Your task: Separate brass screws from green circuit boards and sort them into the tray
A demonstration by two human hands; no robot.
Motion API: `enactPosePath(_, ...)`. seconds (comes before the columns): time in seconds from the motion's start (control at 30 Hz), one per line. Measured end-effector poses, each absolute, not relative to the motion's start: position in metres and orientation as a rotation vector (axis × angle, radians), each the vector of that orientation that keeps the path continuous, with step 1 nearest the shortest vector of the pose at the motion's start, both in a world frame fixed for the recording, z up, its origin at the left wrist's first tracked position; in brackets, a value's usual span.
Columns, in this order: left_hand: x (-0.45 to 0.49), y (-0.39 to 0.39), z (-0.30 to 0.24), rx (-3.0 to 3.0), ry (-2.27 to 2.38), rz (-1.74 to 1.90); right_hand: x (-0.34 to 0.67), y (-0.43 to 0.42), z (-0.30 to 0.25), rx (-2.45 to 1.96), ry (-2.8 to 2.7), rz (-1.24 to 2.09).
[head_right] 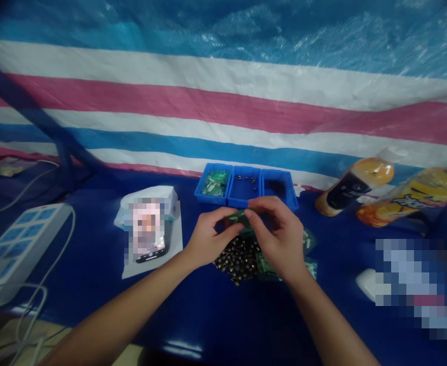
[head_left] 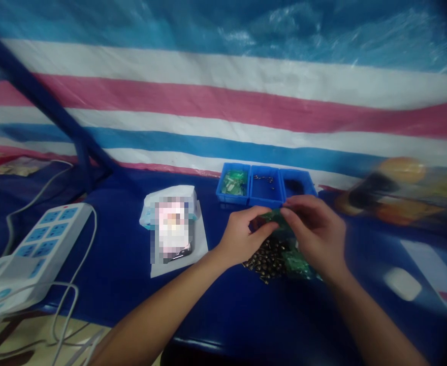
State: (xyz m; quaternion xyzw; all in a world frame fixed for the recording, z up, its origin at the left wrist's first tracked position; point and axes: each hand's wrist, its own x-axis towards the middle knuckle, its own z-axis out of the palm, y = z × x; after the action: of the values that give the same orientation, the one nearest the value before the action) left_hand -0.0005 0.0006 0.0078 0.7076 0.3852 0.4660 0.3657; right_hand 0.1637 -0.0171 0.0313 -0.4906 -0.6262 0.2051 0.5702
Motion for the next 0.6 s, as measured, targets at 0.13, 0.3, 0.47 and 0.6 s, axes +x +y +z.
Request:
enactPosePath(0.13,0.0,0.0,0.008,1.718,1.004,1.237,0.168,-0.02,0.009,-1.205,-1.455,0.597)
enactPosePath(0.3,0.001,-0.001,0.005,1.716,1.037,1.281,0.175,-0.024,0.004,-1.203,-1.503,0.82)
enactPosePath(0.47,0.002,-0.002,0.004,1.654,1.016,1.29,0.167,-0.027,0.01,-1.239,-1.417,0.85)
enactPosePath(0.6,0.002,-0.003,0.005,1.61,0.976,1.178,0.159,-0.029,0.009,-1.243,-1.295,0.853)
